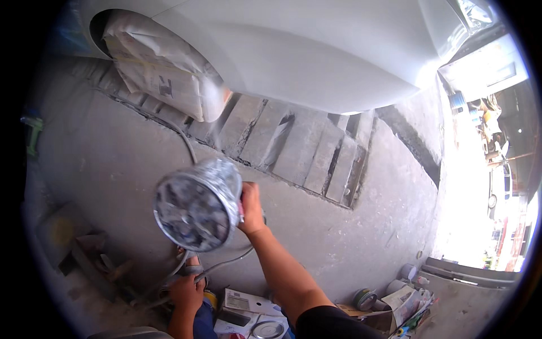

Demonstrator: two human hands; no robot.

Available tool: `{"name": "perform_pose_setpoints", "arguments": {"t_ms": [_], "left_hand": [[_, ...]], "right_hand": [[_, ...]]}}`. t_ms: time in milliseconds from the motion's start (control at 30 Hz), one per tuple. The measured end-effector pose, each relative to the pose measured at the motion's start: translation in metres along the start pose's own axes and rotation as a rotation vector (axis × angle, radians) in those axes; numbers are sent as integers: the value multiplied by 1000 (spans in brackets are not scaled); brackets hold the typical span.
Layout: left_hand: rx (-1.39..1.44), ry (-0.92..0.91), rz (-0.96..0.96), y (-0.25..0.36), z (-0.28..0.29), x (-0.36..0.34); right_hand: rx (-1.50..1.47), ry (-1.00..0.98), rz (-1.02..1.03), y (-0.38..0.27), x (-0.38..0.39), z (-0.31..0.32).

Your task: The person uses a spray gun to apply white paint to the rear bumper and lower body of a car that is masked with blue plastic and tape. The person moves around the vehicle to cover different sections of the bumper and lower panels with even strokes.

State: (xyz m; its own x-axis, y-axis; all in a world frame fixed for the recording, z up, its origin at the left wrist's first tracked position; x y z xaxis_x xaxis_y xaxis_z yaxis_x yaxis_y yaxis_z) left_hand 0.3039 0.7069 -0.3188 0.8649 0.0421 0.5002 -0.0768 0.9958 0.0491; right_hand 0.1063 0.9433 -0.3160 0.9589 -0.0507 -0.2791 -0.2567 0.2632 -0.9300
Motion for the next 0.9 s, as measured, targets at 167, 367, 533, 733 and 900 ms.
{"name": "perform_pose_setpoints", "arguments": {"t_ms": [167,367,533,733,900], "left_hand": [[71,-31,105,-10,24,-5],[38,71,4,-6,63,1],[-59,250,1,-17,86,7],[-183,432,222,-96,107,16],[-60,557,430,-236,87,66]], "right_hand": [[-54,83,-31,14,12,35],[-103,690,-74,29,104,205],[11,897,-434,19,147,256],[-334,897,-520,45,100,176],[-422,388,-442,53,46,29]]}}
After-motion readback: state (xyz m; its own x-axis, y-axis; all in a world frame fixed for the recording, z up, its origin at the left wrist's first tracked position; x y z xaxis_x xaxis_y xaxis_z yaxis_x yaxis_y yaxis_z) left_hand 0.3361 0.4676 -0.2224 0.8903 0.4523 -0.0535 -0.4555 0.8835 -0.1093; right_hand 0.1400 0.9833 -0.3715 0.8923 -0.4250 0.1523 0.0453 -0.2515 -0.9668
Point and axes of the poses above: each hand's wrist, its own x-axis away from the middle knuckle, its own z-axis out of the back of the hand, y = z × x, the point moved 9 cm from there along -x, towards the middle knuckle, and after that the axes turned 9 degrees about -x, right-handed, at the moved point
